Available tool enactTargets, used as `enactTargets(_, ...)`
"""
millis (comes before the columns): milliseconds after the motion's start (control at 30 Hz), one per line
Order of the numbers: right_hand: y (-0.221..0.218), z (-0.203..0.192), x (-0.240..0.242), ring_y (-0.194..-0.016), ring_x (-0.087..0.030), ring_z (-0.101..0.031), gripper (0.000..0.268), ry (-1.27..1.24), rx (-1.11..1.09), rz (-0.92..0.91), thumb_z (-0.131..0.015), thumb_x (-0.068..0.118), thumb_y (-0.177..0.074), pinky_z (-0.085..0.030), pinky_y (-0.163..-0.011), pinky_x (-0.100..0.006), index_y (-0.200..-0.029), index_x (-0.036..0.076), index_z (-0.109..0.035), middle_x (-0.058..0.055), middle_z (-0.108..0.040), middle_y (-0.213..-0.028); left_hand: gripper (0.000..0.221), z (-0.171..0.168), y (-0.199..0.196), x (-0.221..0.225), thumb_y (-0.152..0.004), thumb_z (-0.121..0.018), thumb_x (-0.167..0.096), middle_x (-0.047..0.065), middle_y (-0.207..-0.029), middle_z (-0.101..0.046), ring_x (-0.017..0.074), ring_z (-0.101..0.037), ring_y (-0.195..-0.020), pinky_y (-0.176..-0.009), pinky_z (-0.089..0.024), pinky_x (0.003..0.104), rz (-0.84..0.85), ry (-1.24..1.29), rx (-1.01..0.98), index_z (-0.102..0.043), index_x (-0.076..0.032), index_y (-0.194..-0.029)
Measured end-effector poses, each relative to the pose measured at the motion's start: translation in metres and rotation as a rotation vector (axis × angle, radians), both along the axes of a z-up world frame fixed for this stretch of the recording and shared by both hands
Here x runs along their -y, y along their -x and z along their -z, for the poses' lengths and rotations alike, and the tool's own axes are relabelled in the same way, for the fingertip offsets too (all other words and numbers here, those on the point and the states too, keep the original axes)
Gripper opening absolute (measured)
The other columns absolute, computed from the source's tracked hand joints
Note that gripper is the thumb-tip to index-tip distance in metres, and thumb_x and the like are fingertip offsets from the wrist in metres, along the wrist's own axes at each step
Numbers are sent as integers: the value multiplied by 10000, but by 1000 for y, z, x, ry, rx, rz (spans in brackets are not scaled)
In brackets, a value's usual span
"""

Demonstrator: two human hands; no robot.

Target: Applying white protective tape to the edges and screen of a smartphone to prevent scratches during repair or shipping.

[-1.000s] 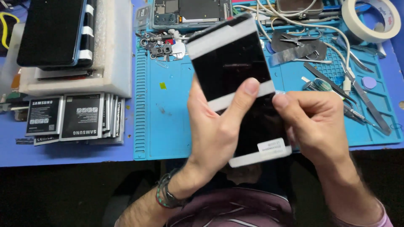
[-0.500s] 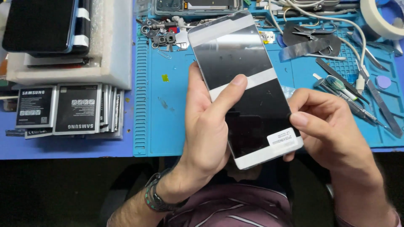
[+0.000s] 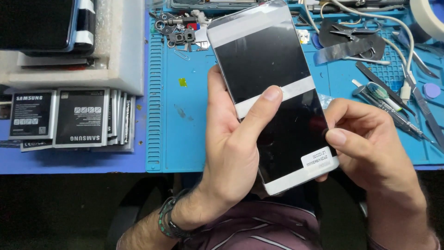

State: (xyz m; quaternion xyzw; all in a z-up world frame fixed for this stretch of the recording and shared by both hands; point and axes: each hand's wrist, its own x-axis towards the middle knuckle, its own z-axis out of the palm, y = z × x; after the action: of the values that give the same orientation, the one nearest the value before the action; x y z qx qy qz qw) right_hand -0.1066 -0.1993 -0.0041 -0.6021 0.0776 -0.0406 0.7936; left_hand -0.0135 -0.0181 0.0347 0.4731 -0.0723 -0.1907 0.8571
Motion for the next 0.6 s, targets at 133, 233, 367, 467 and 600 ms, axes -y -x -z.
enactTargets(133, 4, -2, -4, -442, -129, -642, 244, 195, -34, 82, -755, 272, -926, -590, -399, -237, -891, 66, -628, -24, -598, -653, 458, 7, 1, 0, -1028, -612, -174, 105, -1418, -635, 219, -633, -1317, -1218, -519, 380, -36, -21, 107, -478, -70, -1453)
enactTargets(233, 4, -1, -6, -470, -185, -691, 231, 260, -45, 116, -727, 234, -942, -620, -449, -256, -975, 24, -637, -100, -675, -688, 479, 13, -1, 1, -1036, -621, -184, 112, -1453, -620, 220, -619, -1356, -1259, -488, 371, -104, -37, 171, -454, -72, -1471)
enactTargets(367, 4, -7, -12, -474, -277, -749, 252, 279, -92, 155, -717, 212, -944, -657, -474, -307, -1040, -8, -641, -187, -747, -736, 520, 16, -2, 2, -1019, -642, -200, 105, -1438, -621, 212, -625, -1334, -1228, -501, 359, -162, -59, 174, -447, -80, -1486)
enactTargets(467, 6, -13, -14, -549, -283, -808, 229, 348, -114, 166, -720, 200, -942, -691, -522, -321, -1031, 16, -617, -145, -702, -715, 503, 19, -4, 3, -1012, -657, -182, 101, -1402, -633, 207, -629, -1310, -1224, -501, 359, -181, -41, 174, -474, -75, -1467)
enactTargets(600, 6, -16, -19, -627, -287, -799, 367, 308, -112, 163, -713, 140, -919, -730, -543, -356, -1242, -5, -618, -136, -733, -874, 582, 12, -4, 6, -1001, -688, -222, 120, -1502, -609, 229, -616, -1407, -1314, -468, 382, -212, -40, 194, -452, -74, -1512)
